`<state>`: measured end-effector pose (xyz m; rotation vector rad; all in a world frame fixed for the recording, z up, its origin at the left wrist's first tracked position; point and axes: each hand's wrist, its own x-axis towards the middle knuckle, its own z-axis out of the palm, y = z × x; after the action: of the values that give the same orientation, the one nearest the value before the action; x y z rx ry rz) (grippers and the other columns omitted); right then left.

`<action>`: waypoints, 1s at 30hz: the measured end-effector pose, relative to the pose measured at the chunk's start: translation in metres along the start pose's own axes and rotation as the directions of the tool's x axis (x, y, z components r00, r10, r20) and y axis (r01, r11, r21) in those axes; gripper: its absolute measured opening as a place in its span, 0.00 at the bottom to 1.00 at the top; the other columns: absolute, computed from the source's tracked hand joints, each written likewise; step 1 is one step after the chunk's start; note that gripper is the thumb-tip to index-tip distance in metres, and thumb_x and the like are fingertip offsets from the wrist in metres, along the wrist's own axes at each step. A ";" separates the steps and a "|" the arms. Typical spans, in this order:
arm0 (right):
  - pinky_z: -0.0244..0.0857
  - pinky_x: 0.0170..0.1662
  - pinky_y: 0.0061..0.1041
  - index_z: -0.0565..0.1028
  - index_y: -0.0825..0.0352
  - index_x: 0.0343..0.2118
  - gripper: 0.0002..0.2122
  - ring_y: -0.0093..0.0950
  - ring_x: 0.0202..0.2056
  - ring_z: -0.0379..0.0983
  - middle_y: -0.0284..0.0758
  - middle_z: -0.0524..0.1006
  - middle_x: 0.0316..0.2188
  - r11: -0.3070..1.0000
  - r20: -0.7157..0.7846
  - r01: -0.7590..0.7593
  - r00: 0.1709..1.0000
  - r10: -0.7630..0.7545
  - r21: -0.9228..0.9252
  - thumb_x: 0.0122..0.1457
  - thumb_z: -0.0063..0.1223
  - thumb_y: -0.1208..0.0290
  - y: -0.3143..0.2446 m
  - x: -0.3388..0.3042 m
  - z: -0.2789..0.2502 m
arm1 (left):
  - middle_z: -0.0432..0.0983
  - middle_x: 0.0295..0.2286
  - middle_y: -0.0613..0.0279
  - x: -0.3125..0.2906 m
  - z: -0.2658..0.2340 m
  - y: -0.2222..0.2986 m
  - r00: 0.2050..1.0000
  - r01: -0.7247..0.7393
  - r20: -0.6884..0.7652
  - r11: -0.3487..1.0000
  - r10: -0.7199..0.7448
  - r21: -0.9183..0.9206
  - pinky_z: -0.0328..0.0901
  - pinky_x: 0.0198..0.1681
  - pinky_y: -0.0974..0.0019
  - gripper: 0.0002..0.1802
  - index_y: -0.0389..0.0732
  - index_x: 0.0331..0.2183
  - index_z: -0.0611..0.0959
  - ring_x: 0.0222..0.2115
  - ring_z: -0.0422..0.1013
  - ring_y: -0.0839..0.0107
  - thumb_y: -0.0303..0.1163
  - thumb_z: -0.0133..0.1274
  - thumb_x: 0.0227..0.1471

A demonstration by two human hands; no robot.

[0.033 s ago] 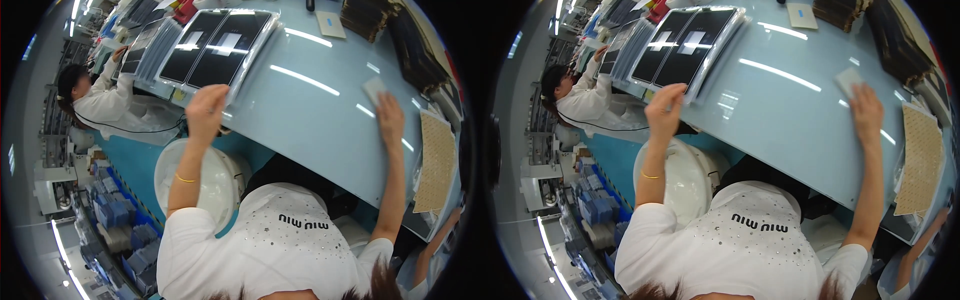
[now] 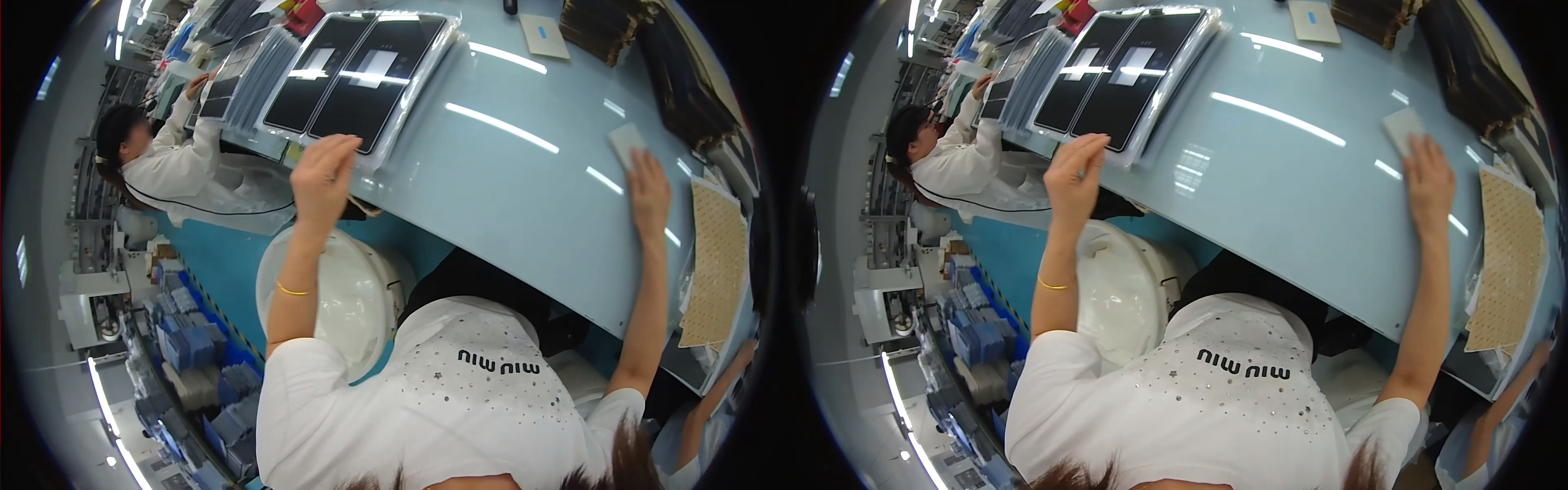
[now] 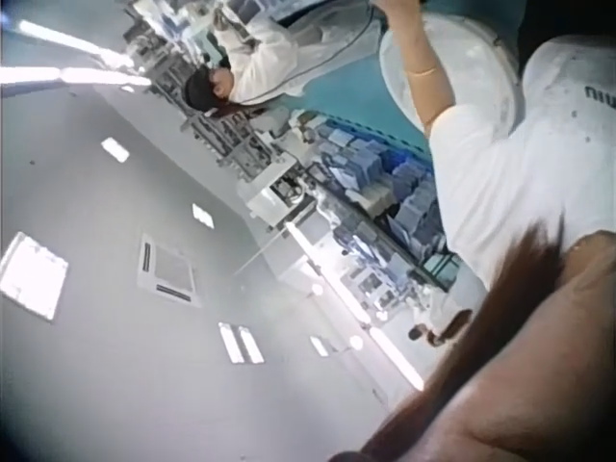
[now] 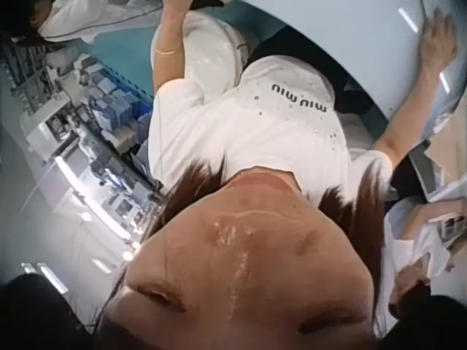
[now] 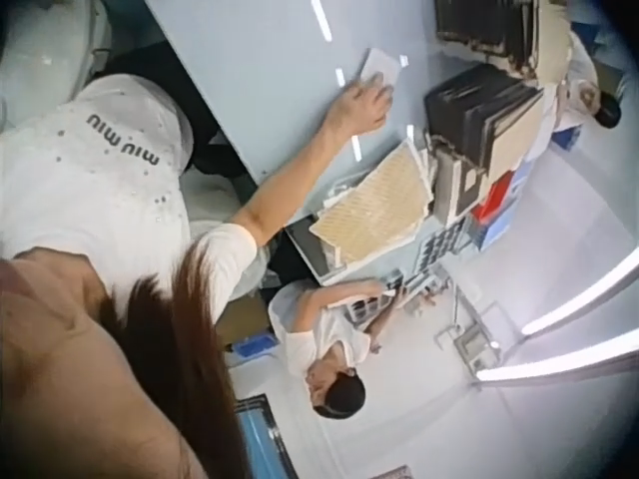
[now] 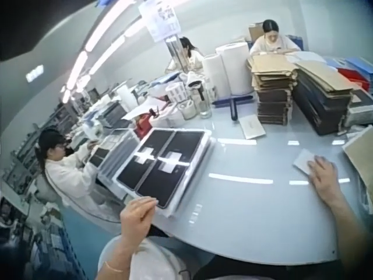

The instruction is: Assembling electronic panels by applying adhesive sheets and protective films at a manufacturing workstation.

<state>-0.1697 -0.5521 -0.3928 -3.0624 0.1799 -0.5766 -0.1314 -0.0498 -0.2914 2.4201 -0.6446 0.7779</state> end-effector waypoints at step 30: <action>0.58 0.56 0.29 0.73 0.56 0.50 0.16 0.34 0.55 0.63 0.37 0.68 0.54 0.989 -0.097 -0.030 0.994 0.044 0.142 0.61 0.46 0.61 0.005 0.007 0.001 | 0.77 0.30 0.64 0.018 -0.010 -0.069 0.826 -0.542 0.258 0.832 0.501 0.119 0.66 0.46 0.60 0.08 0.40 0.29 0.81 0.37 0.73 0.66 0.26 0.60 0.40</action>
<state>-0.1632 -0.5576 -0.3917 -2.8902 0.1893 -0.7090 -0.0830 0.0036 -0.2954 2.5437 -1.4309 0.8150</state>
